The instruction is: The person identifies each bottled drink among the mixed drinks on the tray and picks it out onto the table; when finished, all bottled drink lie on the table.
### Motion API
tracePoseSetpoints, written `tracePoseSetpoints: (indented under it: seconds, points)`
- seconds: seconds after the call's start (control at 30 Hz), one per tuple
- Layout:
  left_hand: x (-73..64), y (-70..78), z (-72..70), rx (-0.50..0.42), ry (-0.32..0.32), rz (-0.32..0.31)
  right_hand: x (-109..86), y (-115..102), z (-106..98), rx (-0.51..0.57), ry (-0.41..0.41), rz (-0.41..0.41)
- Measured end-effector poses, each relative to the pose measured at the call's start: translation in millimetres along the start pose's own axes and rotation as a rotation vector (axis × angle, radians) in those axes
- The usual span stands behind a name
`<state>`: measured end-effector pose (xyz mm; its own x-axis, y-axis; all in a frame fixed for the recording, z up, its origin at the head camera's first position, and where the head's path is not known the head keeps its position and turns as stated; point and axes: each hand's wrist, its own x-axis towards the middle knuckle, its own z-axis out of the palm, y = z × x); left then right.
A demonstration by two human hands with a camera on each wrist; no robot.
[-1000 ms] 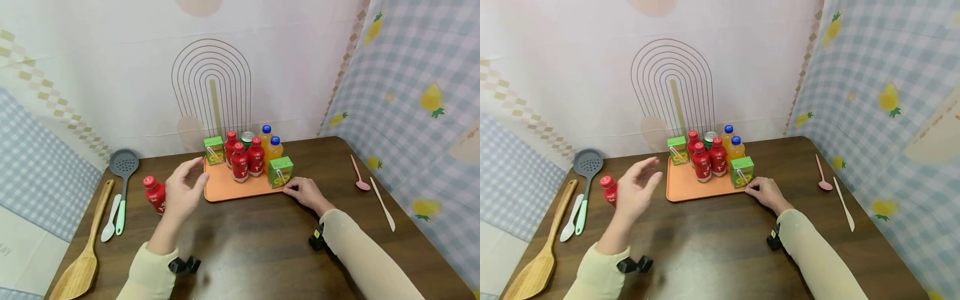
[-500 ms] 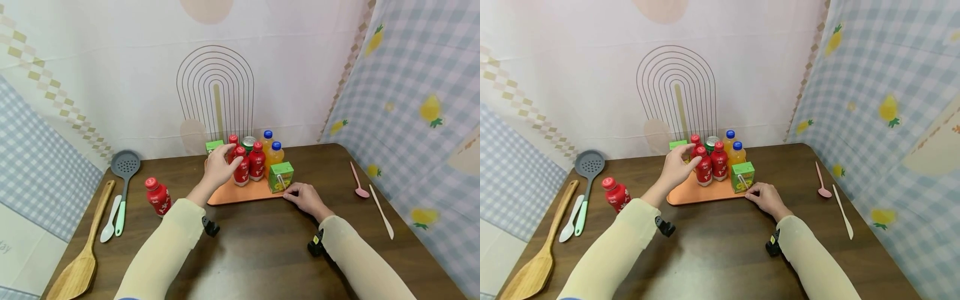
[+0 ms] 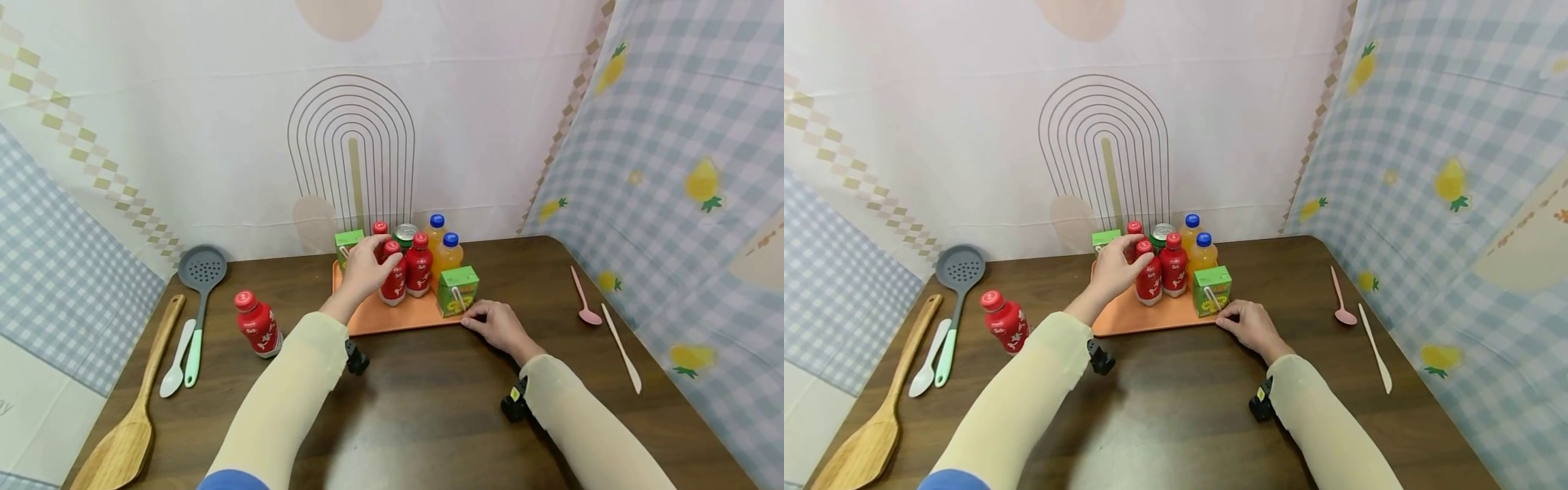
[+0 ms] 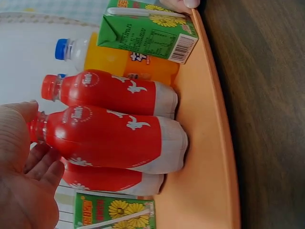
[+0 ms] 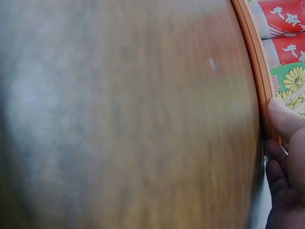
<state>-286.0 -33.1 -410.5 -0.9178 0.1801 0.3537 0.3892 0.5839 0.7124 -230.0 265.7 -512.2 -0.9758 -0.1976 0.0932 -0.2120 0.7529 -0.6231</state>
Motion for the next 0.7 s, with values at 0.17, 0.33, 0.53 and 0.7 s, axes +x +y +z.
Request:
tracePoseSetpoints:
  seconds: [0.17, 0.33, 0.53, 0.7]
  points:
    - [-1.2, -6.1, 4.8, -0.020, 0.009, -0.011, 0.0, 0.5, 0.5, 0.000, -0.005, 0.010]
    - [-3.2, -10.8, 11.1, -0.057, 0.000, -0.059, 0.4, 0.9, 0.7, -0.002, -0.004, 0.014]
    - [-5.8, -11.3, 14.6, -0.076, 0.009, -0.084, 0.6, 1.1, 0.7, -0.002, -0.007, 0.018]
    - [-7.5, -10.0, 13.0, -0.079, 0.000, -0.088, 0.1, 0.2, 0.9, 0.002, -0.006, 0.015]
